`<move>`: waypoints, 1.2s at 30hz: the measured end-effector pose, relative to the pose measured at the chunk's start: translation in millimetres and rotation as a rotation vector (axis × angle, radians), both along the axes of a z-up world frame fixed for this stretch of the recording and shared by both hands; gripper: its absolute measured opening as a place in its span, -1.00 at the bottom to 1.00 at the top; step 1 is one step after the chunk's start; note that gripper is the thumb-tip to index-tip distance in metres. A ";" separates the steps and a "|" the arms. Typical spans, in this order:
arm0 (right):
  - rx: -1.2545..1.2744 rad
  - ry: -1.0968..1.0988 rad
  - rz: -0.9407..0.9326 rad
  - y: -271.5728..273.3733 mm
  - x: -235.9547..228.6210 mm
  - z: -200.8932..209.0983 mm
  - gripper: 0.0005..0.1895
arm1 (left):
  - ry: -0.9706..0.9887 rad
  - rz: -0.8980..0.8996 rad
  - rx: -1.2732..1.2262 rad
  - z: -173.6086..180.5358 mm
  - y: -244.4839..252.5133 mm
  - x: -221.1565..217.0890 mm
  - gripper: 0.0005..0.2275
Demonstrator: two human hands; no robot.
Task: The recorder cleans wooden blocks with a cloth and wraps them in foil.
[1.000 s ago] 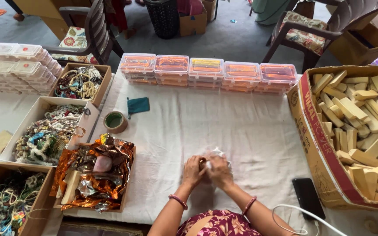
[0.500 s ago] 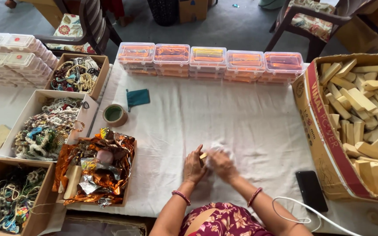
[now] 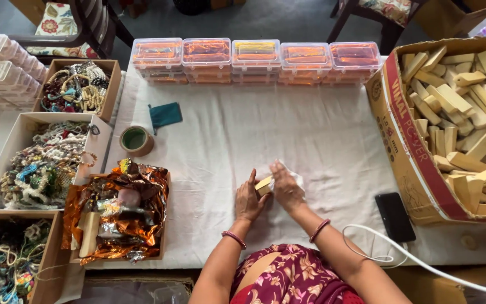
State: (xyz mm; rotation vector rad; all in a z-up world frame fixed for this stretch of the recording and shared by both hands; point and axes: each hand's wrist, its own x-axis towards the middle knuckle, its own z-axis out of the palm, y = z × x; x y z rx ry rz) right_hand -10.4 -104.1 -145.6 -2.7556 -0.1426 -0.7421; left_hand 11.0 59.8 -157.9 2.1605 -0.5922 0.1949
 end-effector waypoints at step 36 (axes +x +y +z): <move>0.059 0.231 0.152 -39.1 -8.9 5.2 -0.43 | 0.175 0.081 0.089 0.2 -5.8 -3.1 -0.11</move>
